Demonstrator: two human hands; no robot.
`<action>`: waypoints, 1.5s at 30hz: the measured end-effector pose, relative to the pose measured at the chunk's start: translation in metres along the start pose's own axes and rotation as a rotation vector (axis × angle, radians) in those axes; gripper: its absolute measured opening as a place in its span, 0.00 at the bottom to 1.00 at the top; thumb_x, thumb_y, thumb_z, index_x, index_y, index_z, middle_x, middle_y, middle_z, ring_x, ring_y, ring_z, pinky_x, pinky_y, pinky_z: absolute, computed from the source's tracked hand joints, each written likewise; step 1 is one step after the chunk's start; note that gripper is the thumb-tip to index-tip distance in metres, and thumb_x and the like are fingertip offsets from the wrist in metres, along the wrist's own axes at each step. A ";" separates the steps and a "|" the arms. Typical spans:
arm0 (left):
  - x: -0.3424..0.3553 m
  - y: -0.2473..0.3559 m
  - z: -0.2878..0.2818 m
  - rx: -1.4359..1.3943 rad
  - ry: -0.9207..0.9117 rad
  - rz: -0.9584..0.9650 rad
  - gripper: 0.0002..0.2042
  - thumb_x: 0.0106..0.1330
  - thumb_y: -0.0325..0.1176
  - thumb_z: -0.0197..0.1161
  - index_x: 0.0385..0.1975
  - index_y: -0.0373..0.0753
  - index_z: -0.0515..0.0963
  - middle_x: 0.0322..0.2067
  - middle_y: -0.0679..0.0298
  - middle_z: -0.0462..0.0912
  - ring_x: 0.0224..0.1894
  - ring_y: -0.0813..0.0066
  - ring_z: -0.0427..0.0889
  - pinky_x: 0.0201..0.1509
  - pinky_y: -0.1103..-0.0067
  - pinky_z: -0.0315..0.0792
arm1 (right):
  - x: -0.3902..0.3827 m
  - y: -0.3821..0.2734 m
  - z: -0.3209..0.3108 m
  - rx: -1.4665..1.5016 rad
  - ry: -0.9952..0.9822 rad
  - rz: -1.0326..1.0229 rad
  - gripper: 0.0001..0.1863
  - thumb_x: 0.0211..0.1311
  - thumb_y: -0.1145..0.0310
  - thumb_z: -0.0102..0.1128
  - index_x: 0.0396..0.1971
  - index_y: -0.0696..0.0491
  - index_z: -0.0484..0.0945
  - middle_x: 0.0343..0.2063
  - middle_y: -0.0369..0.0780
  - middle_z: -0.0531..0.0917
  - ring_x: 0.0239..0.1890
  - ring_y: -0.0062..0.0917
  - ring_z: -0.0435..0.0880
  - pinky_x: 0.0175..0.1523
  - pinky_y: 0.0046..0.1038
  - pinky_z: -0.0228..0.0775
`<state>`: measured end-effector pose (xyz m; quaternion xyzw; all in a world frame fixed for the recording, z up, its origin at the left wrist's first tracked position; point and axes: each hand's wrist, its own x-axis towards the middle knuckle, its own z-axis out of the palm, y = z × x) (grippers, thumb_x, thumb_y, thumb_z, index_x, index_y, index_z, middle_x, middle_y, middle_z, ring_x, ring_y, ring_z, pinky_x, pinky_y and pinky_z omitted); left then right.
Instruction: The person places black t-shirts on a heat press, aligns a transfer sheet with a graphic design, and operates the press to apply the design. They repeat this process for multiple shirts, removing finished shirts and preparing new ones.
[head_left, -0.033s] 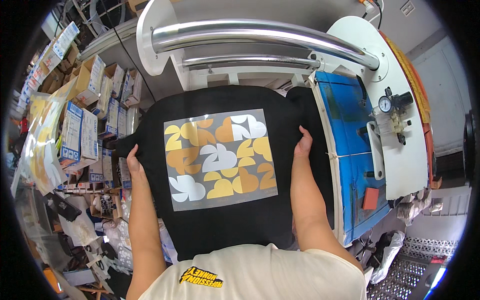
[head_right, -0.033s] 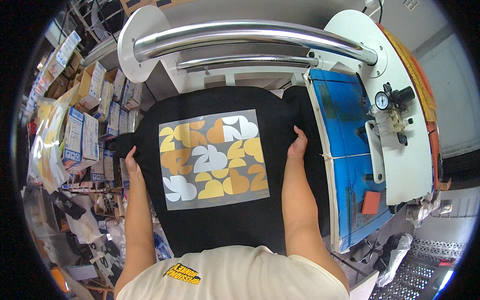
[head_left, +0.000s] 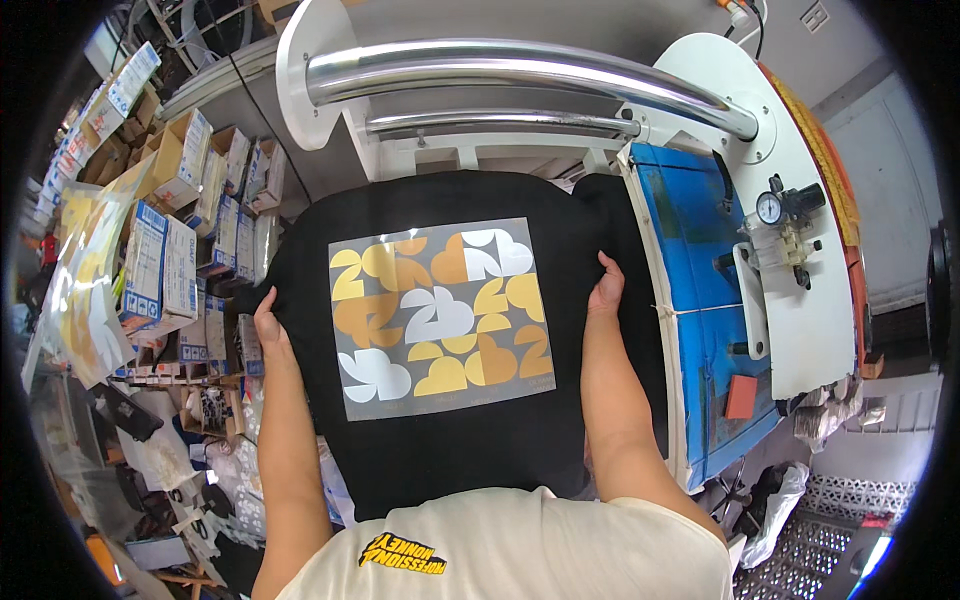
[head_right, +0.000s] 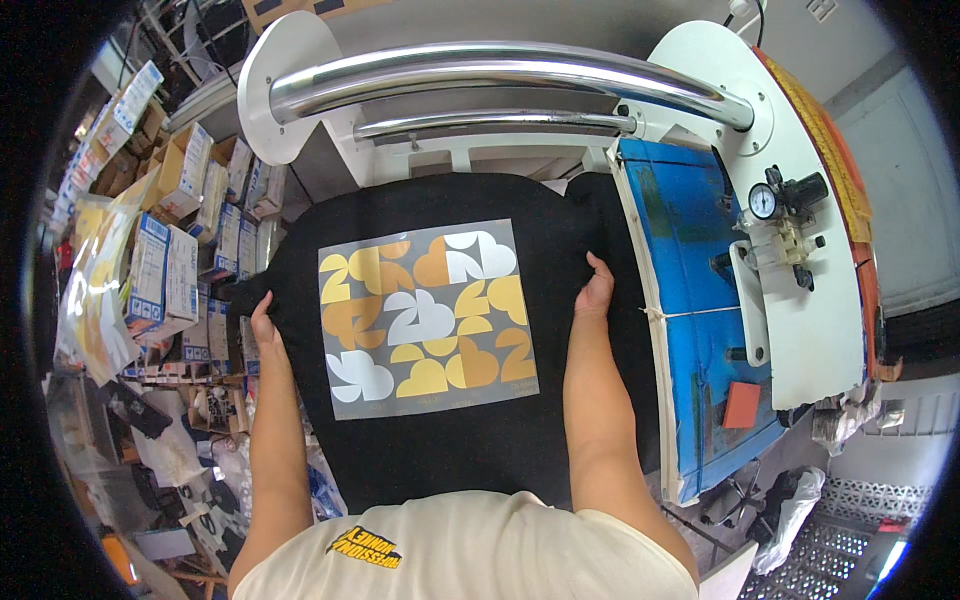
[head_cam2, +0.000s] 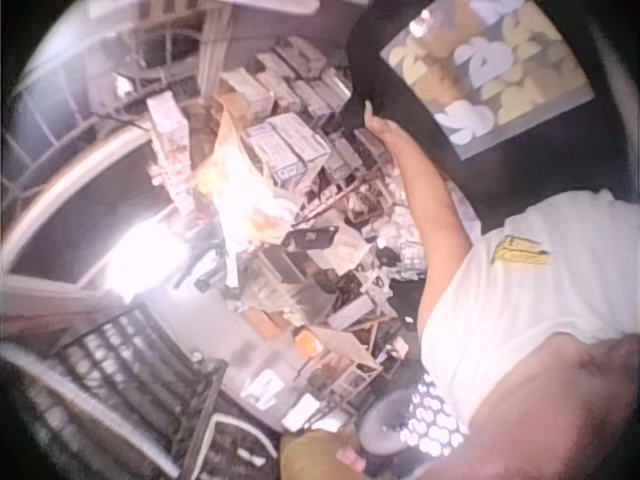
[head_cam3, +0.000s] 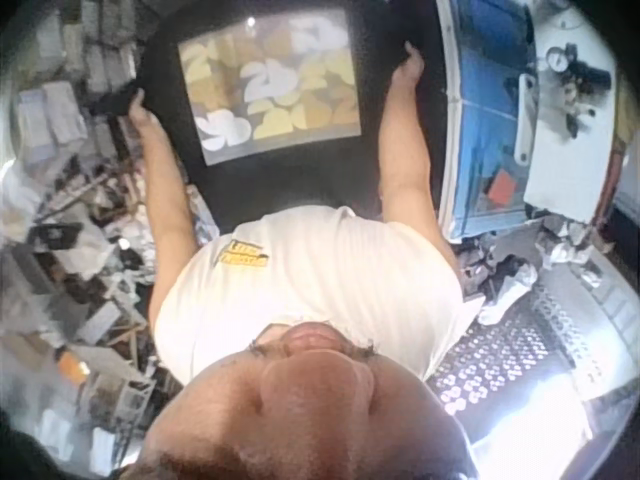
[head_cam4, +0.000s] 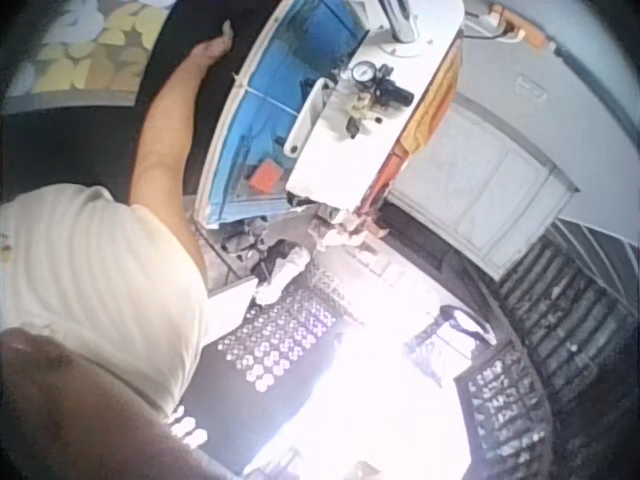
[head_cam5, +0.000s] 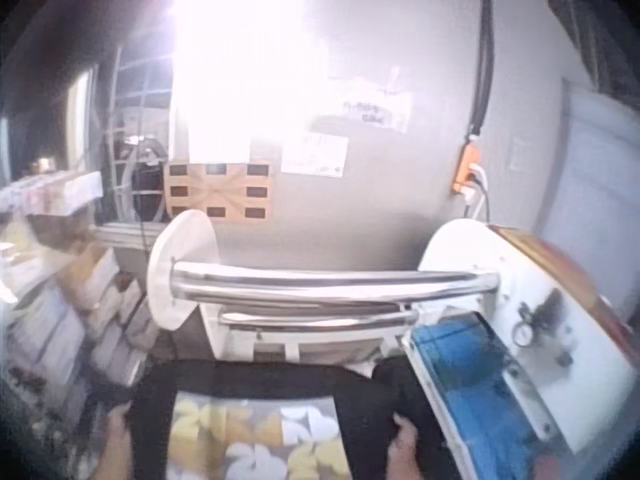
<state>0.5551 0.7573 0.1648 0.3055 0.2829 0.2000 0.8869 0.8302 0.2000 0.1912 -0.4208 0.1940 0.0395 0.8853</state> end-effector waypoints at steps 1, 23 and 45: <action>-0.003 0.001 0.002 0.016 0.031 0.016 0.17 0.68 0.33 0.63 0.50 0.27 0.80 0.52 0.47 0.84 0.54 0.51 0.84 0.64 0.62 0.77 | -0.022 -0.004 0.025 -0.081 0.061 -0.047 0.19 0.56 0.70 0.69 0.46 0.63 0.83 0.49 0.46 0.85 0.54 0.39 0.82 0.67 0.37 0.68; 0.034 -0.006 -0.034 -0.160 0.244 0.411 0.17 0.65 0.36 0.63 0.48 0.29 0.83 0.53 0.52 0.85 0.57 0.54 0.82 0.68 0.62 0.71 | 0.026 0.004 0.003 -0.005 0.029 -0.061 0.22 0.52 0.72 0.70 0.49 0.63 0.82 0.51 0.46 0.85 0.54 0.40 0.83 0.67 0.38 0.70; -0.235 -0.070 0.083 1.549 -0.067 0.905 0.10 0.58 0.25 0.73 0.40 0.35 0.87 0.50 0.57 0.86 0.63 0.52 0.76 0.69 0.59 0.68 | -0.231 0.006 -0.007 -1.538 -0.565 -1.005 0.20 0.52 0.69 0.71 0.46 0.56 0.79 0.54 0.47 0.78 0.62 0.50 0.73 0.65 0.49 0.67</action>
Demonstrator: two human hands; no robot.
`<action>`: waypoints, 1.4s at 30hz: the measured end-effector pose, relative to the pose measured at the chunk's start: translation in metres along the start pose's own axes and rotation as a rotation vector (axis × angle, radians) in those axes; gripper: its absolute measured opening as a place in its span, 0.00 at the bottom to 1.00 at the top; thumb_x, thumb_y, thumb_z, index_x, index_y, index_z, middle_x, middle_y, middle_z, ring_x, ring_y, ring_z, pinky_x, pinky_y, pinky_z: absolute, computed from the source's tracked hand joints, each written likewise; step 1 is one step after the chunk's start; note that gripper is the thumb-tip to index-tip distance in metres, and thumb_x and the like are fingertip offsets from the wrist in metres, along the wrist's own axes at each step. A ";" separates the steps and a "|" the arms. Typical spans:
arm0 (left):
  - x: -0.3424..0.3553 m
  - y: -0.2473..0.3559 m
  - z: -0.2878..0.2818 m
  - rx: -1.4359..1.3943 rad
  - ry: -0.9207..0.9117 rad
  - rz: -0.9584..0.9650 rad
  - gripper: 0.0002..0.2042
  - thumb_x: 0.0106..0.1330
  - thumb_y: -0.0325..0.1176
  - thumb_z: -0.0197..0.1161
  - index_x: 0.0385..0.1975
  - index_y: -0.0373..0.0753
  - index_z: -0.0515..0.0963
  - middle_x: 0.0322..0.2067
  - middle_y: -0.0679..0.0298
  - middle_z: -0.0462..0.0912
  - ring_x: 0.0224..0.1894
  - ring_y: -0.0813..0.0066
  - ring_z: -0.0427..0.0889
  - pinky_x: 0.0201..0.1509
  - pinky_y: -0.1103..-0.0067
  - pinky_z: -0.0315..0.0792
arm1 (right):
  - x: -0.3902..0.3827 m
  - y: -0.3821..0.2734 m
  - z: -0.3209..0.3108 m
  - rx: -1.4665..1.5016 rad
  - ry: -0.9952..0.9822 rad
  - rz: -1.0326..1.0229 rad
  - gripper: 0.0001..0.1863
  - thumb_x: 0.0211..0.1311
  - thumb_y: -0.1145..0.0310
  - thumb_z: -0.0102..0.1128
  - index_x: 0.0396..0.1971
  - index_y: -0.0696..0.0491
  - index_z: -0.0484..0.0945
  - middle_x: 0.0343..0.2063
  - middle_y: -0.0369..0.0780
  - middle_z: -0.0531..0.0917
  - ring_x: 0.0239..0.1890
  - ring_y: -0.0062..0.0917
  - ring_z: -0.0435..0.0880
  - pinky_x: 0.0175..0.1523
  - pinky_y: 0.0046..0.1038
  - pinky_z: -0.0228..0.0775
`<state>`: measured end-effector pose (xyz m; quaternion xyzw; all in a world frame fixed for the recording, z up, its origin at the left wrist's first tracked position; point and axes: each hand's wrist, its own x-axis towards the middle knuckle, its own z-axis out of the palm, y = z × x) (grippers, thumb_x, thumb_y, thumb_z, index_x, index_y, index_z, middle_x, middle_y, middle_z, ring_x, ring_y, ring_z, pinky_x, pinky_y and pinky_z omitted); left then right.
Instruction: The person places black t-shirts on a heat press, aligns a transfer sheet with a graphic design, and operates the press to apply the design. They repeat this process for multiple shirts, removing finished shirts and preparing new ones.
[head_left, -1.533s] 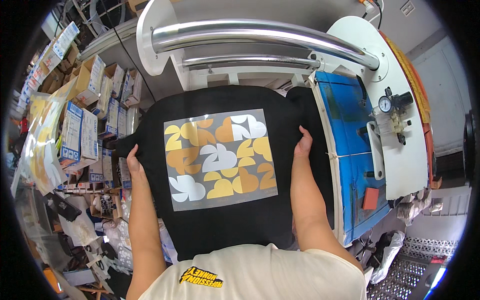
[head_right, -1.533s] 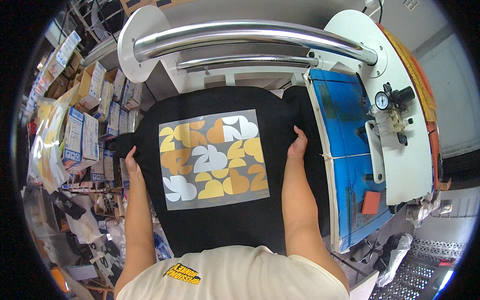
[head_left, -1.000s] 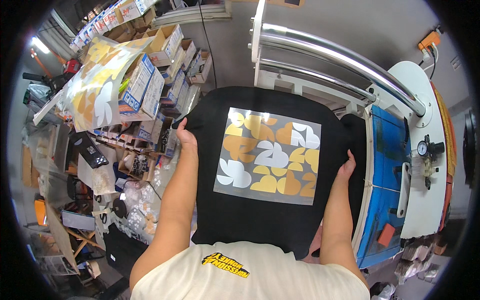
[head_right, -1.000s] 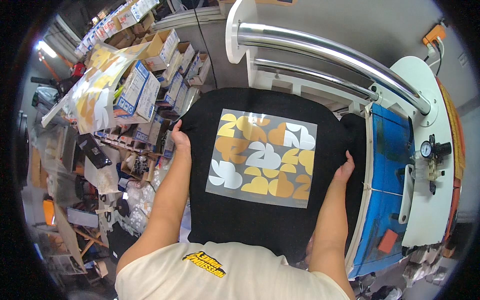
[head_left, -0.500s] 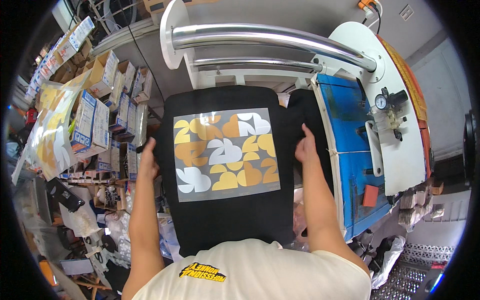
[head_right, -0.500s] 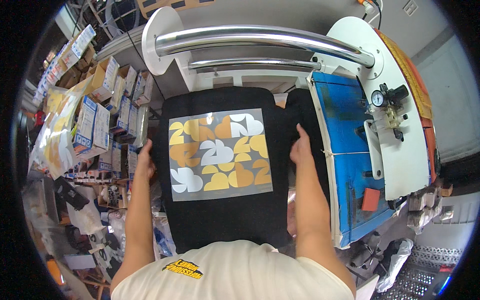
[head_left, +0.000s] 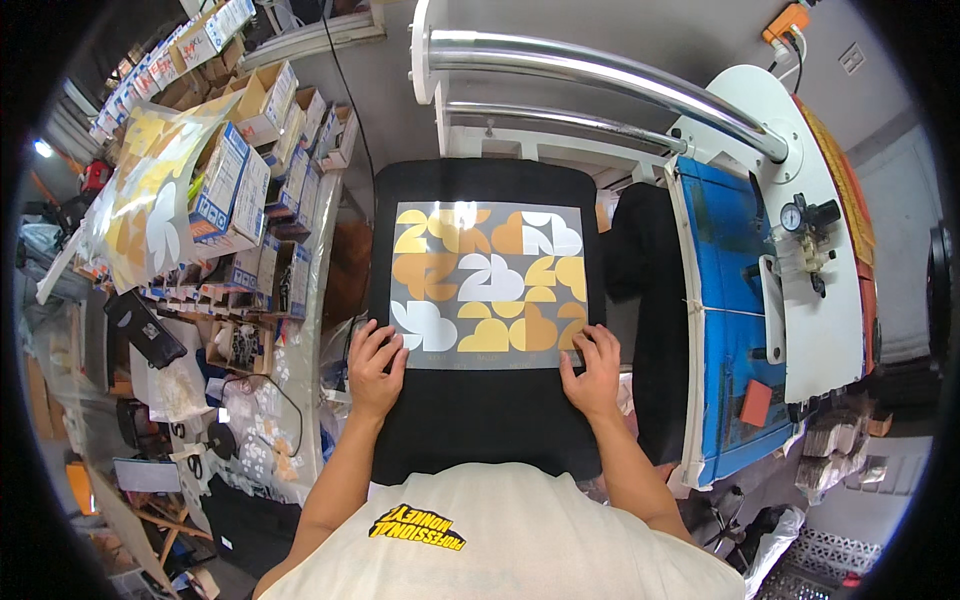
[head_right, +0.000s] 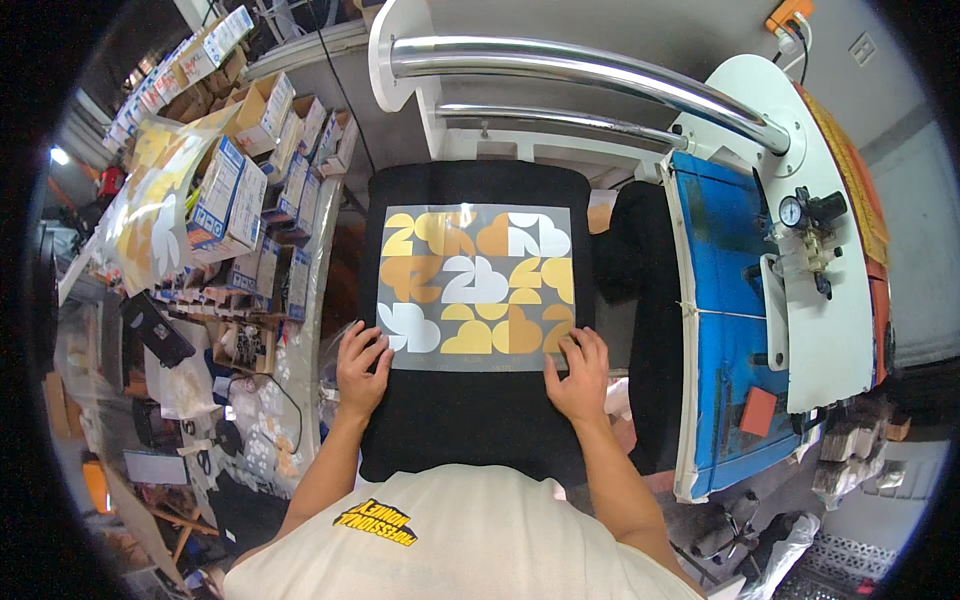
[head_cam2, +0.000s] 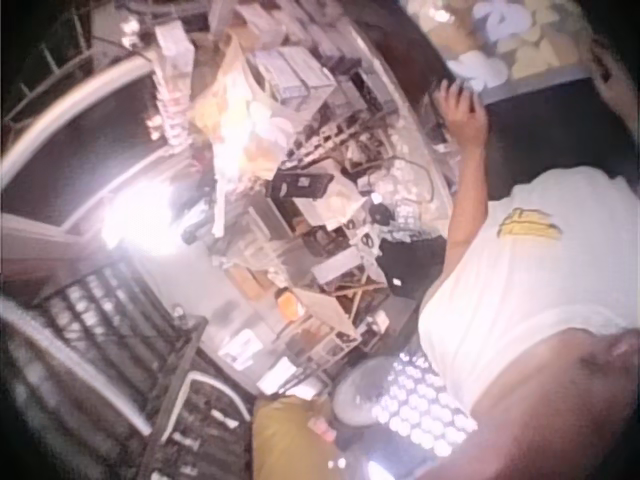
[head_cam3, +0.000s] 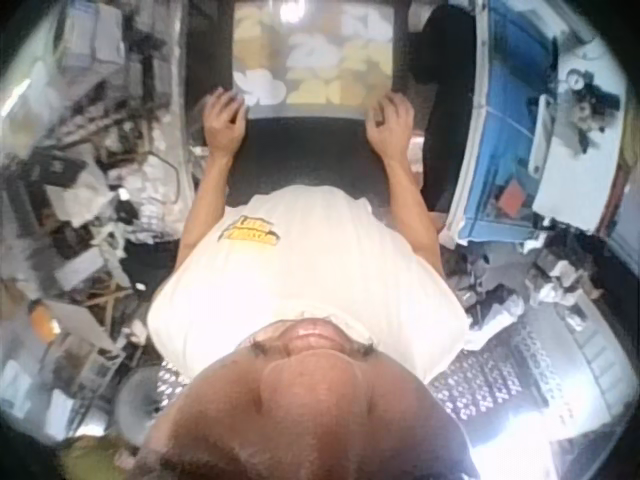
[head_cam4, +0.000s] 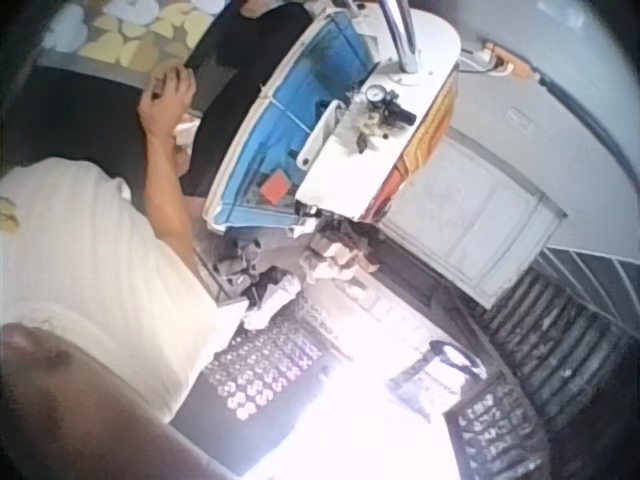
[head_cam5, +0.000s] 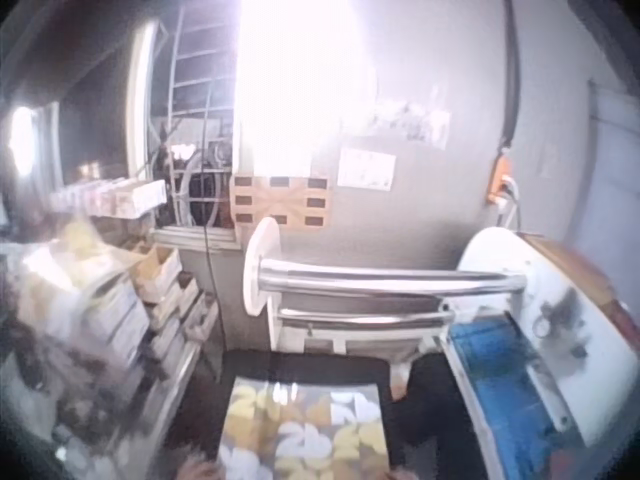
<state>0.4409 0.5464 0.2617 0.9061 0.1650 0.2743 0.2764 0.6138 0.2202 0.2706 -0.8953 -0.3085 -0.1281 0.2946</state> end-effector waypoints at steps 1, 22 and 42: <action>0.001 0.000 0.000 0.002 -0.001 0.003 0.10 0.58 0.25 0.73 0.40 0.35 0.87 0.50 0.57 0.86 0.63 0.52 0.76 0.68 0.59 0.68 | 0.001 0.001 0.000 0.006 0.005 -0.002 0.20 0.52 0.69 0.71 0.46 0.56 0.79 0.54 0.47 0.78 0.62 0.50 0.73 0.65 0.49 0.67; 0.092 -0.061 0.028 -0.323 0.074 -0.431 0.14 0.67 0.45 0.67 0.32 0.38 0.81 0.33 0.63 0.83 0.36 0.66 0.81 0.41 0.70 0.73 | 0.074 0.105 0.034 0.321 0.069 0.982 0.23 0.70 0.49 0.61 0.43 0.57 0.85 0.48 0.44 0.86 0.47 0.35 0.84 0.53 0.40 0.75; 0.126 -0.230 0.067 -1.539 0.305 -0.767 0.18 0.69 0.35 0.65 0.54 0.32 0.80 0.54 0.54 0.85 0.56 0.58 0.83 0.66 0.66 0.73 | 0.127 0.198 0.078 1.295 0.902 0.953 0.19 0.51 0.64 0.66 0.43 0.56 0.81 0.48 0.43 0.83 0.55 0.38 0.79 0.69 0.39 0.63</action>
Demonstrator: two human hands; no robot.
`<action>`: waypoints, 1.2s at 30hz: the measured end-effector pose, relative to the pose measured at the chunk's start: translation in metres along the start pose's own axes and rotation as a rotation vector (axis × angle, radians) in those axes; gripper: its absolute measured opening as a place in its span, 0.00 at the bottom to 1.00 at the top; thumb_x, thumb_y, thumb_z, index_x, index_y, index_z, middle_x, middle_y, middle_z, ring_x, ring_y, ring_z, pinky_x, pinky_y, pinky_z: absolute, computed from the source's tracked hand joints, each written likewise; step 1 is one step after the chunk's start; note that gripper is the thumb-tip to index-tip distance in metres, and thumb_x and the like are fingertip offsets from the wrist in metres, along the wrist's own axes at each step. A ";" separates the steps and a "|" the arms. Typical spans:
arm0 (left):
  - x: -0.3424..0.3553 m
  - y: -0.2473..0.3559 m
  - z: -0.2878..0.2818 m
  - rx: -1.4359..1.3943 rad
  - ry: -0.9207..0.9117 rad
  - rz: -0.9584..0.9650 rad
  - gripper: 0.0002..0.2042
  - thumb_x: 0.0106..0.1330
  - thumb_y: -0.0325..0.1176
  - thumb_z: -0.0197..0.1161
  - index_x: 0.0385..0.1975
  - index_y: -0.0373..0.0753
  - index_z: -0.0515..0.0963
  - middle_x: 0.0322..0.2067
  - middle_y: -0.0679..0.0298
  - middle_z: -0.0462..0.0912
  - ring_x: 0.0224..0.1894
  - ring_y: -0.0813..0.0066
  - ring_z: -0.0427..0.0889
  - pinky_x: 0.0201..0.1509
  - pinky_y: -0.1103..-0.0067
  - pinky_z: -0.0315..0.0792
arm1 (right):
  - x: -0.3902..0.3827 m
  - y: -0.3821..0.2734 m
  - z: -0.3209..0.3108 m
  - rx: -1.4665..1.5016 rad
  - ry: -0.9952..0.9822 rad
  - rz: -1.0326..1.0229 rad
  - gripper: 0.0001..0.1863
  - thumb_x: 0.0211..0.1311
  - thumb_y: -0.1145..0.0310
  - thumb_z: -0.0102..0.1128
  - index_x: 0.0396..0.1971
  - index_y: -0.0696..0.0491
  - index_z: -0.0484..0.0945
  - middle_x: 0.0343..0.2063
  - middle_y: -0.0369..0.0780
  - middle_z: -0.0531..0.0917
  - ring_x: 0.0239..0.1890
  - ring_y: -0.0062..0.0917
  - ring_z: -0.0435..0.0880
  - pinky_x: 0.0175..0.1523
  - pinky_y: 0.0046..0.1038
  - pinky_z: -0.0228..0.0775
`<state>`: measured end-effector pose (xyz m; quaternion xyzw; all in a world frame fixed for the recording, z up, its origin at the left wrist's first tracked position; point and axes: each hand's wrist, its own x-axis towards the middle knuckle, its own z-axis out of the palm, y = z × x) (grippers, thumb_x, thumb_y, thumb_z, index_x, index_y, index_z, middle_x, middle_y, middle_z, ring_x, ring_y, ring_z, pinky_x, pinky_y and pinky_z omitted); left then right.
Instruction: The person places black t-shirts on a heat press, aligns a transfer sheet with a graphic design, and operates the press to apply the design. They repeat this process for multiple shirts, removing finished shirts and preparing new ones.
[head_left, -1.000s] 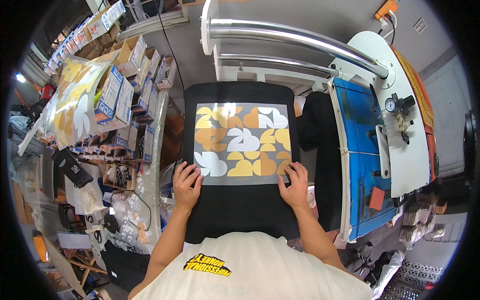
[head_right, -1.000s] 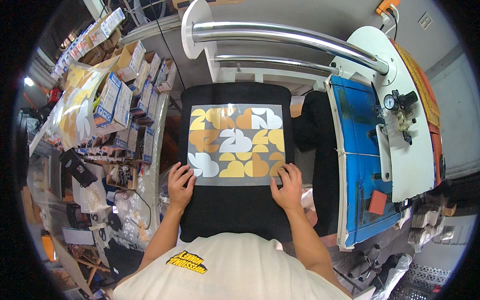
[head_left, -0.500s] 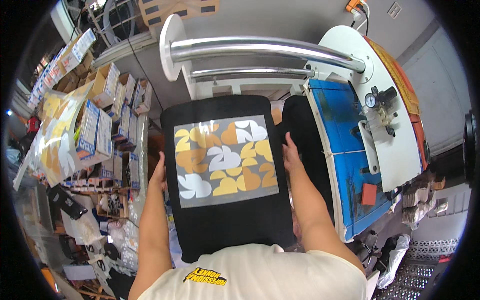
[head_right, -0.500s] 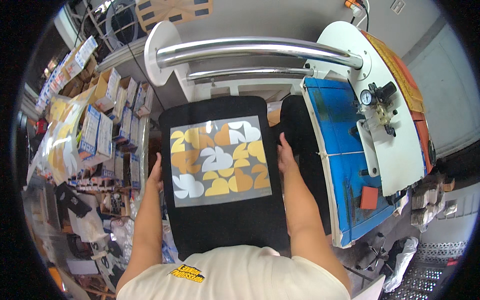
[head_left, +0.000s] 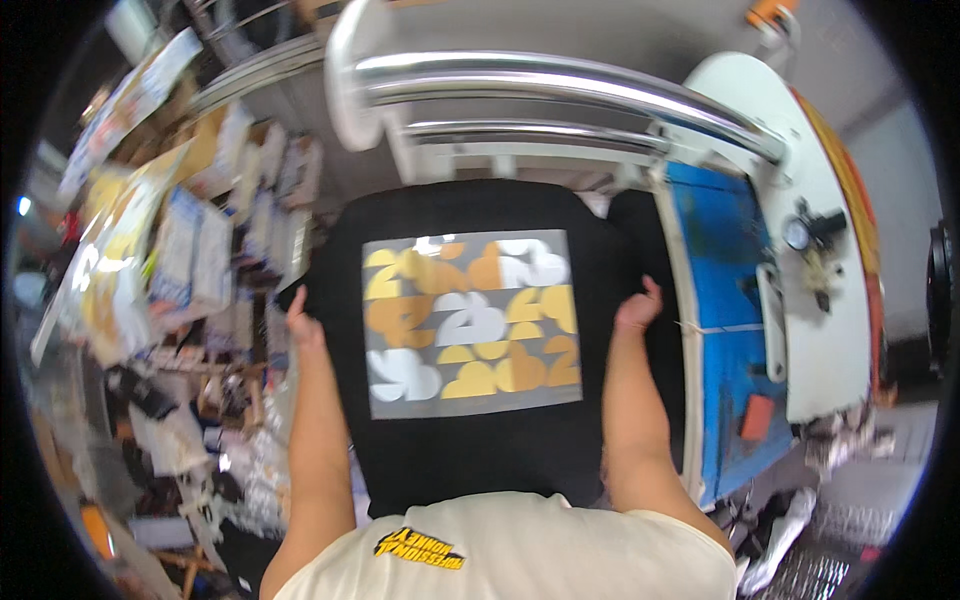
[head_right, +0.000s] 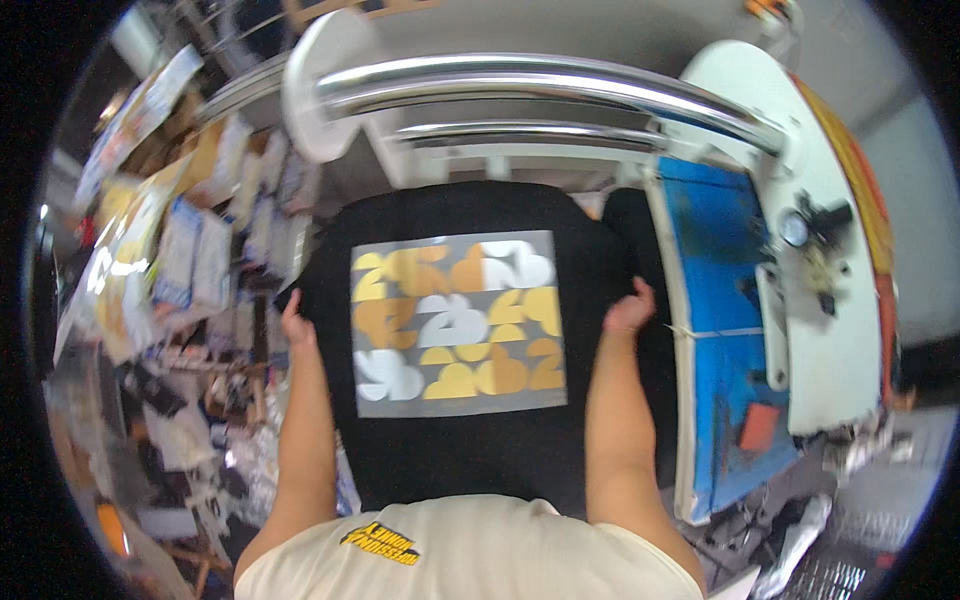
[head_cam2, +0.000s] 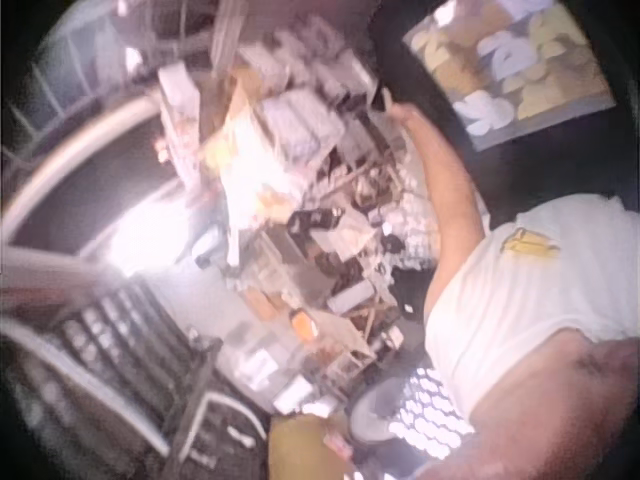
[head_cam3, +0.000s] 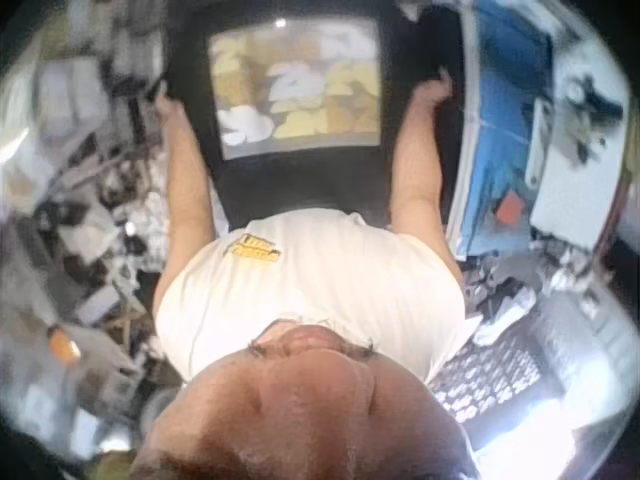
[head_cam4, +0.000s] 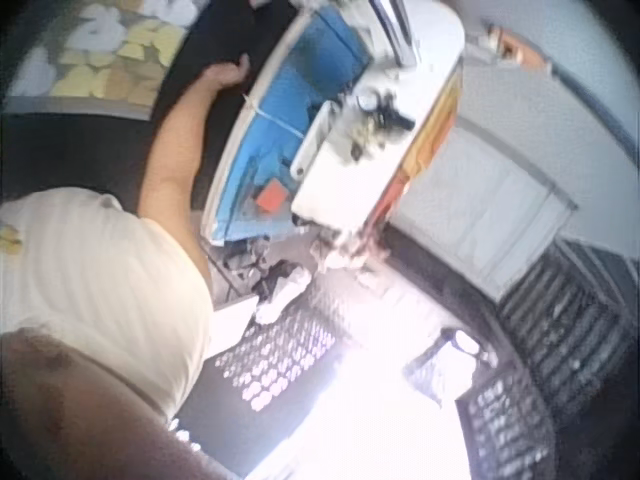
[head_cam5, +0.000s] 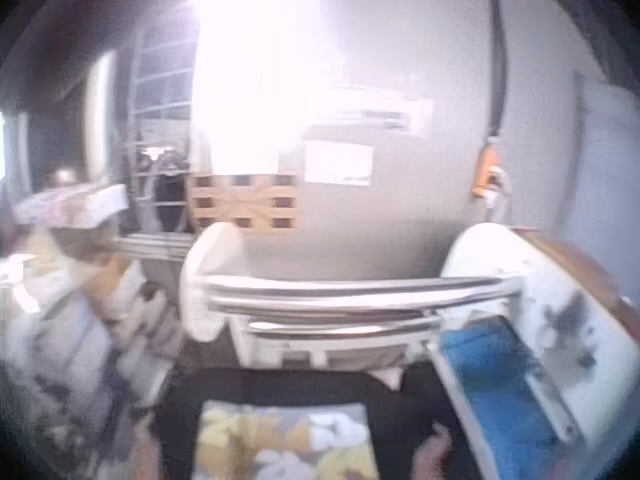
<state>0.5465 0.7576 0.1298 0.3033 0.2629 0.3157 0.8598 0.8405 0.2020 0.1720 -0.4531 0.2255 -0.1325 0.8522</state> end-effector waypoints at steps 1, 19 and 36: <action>0.000 0.000 0.007 0.050 0.124 0.109 0.18 0.68 0.34 0.66 0.54 0.32 0.81 0.54 0.55 0.85 0.57 0.59 0.82 0.68 0.66 0.72 | 0.004 -0.003 -0.005 0.047 -0.020 0.074 0.21 0.51 0.63 0.65 0.45 0.58 0.81 0.50 0.44 0.83 0.56 0.40 0.79 0.69 0.40 0.65; 0.003 -0.004 0.002 -0.201 0.037 0.027 0.19 0.71 0.38 0.60 0.54 0.30 0.80 0.56 0.53 0.84 0.61 0.55 0.80 0.72 0.60 0.66 | 0.025 -0.020 -0.010 0.152 -0.233 0.280 0.27 0.51 0.65 0.65 0.51 0.64 0.79 0.57 0.47 0.80 0.61 0.44 0.76 0.72 0.41 0.62; -0.016 0.016 0.034 -0.036 -0.104 -0.269 0.24 0.75 0.48 0.57 0.59 0.33 0.76 0.56 0.54 0.82 0.61 0.57 0.78 0.67 0.58 0.70 | -0.016 -0.043 0.012 0.104 -0.349 0.438 0.26 0.60 0.55 0.66 0.51 0.58 0.79 0.48 0.45 0.84 0.52 0.41 0.82 0.65 0.43 0.70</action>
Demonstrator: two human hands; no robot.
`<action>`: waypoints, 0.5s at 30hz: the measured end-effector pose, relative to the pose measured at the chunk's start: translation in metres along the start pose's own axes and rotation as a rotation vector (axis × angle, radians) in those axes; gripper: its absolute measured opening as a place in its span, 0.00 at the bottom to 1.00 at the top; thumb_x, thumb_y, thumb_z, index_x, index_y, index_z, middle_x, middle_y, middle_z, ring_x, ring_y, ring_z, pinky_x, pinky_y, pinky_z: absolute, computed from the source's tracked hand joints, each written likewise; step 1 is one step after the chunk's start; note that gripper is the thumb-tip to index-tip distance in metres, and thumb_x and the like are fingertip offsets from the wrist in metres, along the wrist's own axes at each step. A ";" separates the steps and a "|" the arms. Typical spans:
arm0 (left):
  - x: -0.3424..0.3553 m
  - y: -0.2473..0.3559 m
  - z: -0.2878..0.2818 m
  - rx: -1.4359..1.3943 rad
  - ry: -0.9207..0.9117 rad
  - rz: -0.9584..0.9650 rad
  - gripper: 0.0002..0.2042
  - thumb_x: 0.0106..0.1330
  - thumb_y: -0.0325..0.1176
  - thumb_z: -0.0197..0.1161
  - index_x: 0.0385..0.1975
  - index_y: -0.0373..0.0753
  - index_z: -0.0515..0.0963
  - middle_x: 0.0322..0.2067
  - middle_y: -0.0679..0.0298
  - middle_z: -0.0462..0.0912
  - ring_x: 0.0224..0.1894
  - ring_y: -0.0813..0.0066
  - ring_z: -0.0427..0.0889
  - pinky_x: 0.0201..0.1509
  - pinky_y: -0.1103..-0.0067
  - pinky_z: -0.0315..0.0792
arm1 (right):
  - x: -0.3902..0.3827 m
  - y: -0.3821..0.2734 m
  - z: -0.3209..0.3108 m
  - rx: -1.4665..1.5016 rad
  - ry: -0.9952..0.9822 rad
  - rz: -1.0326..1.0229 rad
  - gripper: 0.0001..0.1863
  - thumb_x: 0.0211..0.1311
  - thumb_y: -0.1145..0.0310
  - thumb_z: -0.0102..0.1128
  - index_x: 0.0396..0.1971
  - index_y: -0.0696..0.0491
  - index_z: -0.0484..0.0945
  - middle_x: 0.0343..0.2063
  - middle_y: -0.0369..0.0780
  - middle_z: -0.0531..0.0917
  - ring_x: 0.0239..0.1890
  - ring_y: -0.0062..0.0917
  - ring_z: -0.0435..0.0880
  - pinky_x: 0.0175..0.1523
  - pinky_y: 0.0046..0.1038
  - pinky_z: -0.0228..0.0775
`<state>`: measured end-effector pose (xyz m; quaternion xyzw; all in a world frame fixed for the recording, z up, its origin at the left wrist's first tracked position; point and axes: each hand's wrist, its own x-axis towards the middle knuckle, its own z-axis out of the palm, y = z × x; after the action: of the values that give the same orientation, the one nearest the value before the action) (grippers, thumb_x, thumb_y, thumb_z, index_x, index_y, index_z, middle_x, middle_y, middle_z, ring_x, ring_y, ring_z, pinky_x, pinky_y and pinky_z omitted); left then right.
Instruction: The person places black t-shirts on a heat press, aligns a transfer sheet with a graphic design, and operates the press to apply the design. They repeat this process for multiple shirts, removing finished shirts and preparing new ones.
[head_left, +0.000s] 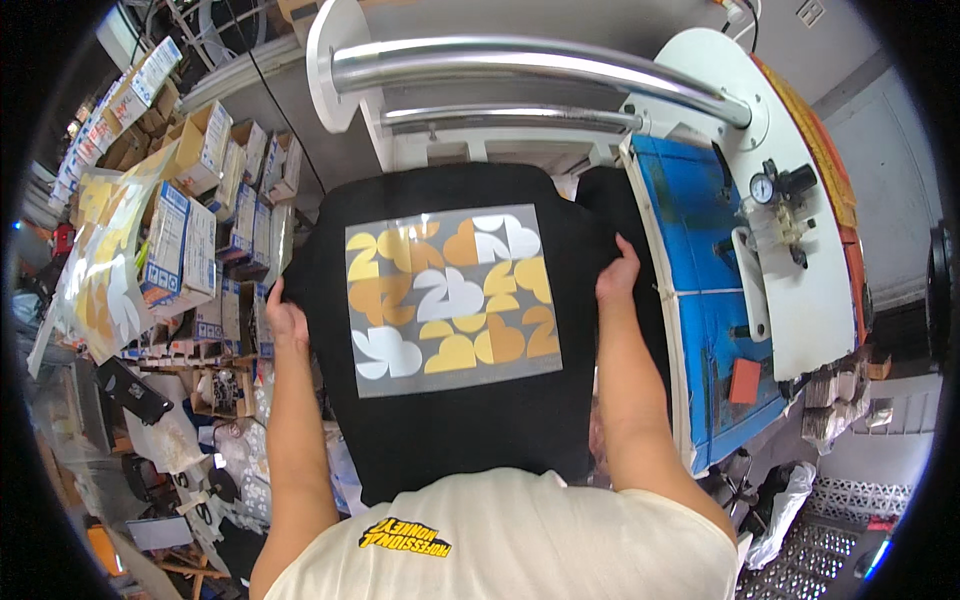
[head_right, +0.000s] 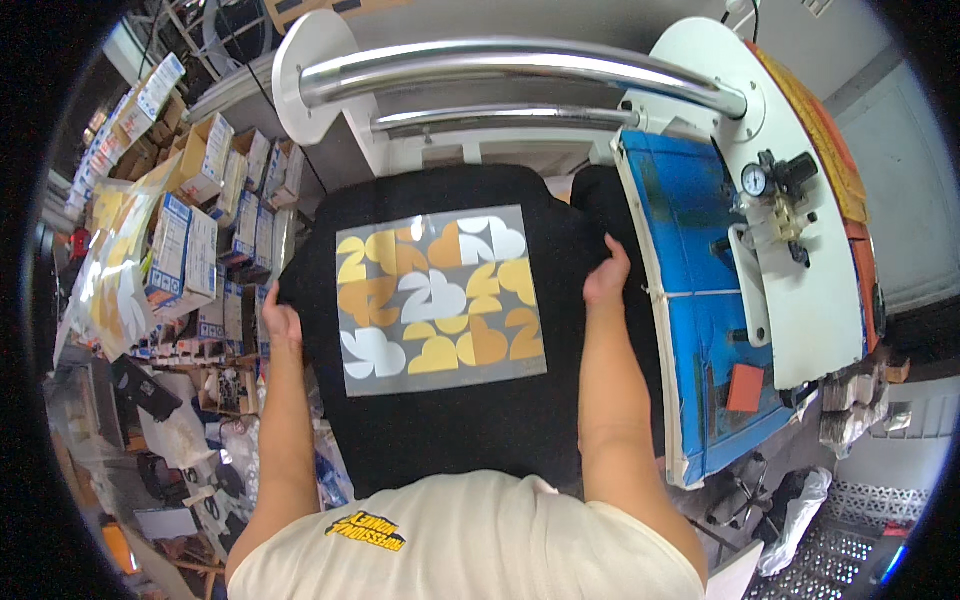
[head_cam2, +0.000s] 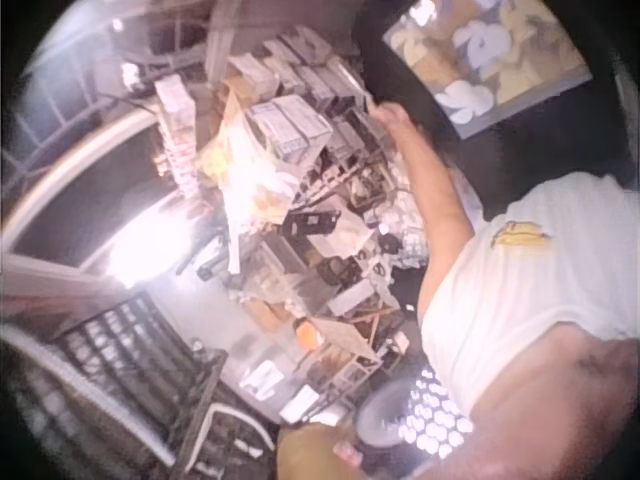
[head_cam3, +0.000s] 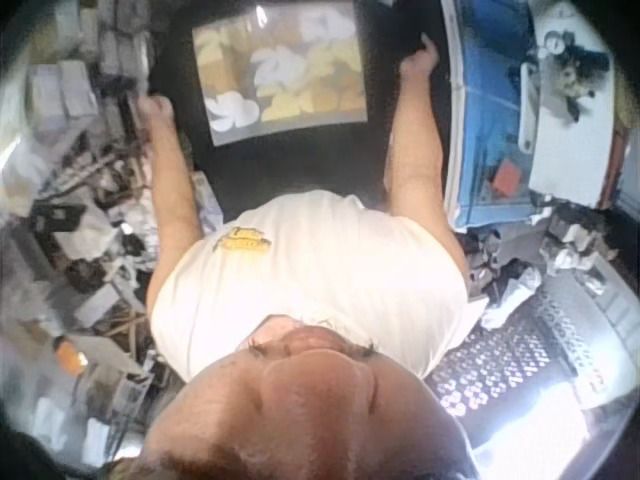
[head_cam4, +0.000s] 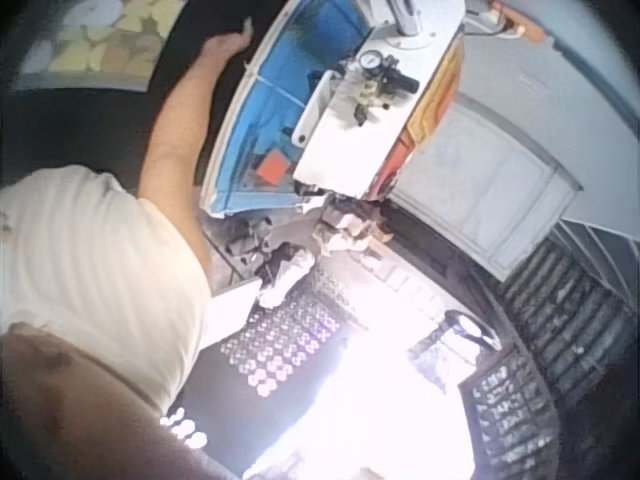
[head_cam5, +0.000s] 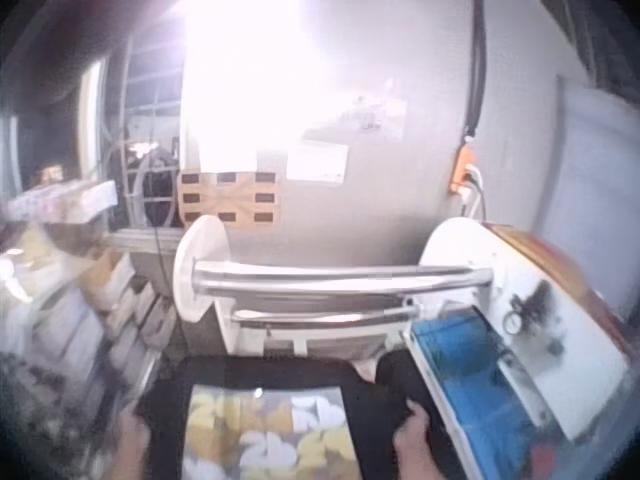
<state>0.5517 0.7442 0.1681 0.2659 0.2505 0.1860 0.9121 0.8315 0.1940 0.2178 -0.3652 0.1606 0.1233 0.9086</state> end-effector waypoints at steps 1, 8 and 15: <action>-0.019 0.010 0.007 0.152 0.008 -0.162 0.24 0.75 0.48 0.58 0.59 0.34 0.76 0.55 0.56 0.83 0.60 0.59 0.79 0.66 0.60 0.71 | -0.004 -0.001 -0.003 -0.251 0.032 0.208 0.26 0.63 0.50 0.63 0.49 0.58 0.79 0.47 0.45 0.85 0.52 0.40 0.83 0.64 0.42 0.72; -0.083 0.026 0.047 0.555 0.040 -0.101 0.13 0.73 0.33 0.65 0.54 0.42 0.73 0.39 0.72 0.83 0.36 0.81 0.83 0.38 0.77 0.79 | -0.025 -0.010 -0.028 -0.481 0.068 0.143 0.11 0.72 0.72 0.62 0.51 0.55 0.76 0.51 0.43 0.83 0.55 0.30 0.82 0.65 0.34 0.72; -0.080 0.054 0.003 0.694 -0.177 -0.116 0.20 0.72 0.30 0.64 0.63 0.41 0.72 0.52 0.67 0.83 0.49 0.76 0.85 0.47 0.78 0.78 | -0.037 -0.019 -0.013 -0.551 -0.066 0.169 0.25 0.72 0.65 0.63 0.63 0.59 0.70 0.58 0.43 0.80 0.63 0.31 0.75 0.72 0.36 0.58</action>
<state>0.4776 0.7475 0.2307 0.5600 0.2336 0.0141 0.7948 0.8014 0.1676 0.2351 -0.5795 0.1212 0.2494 0.7664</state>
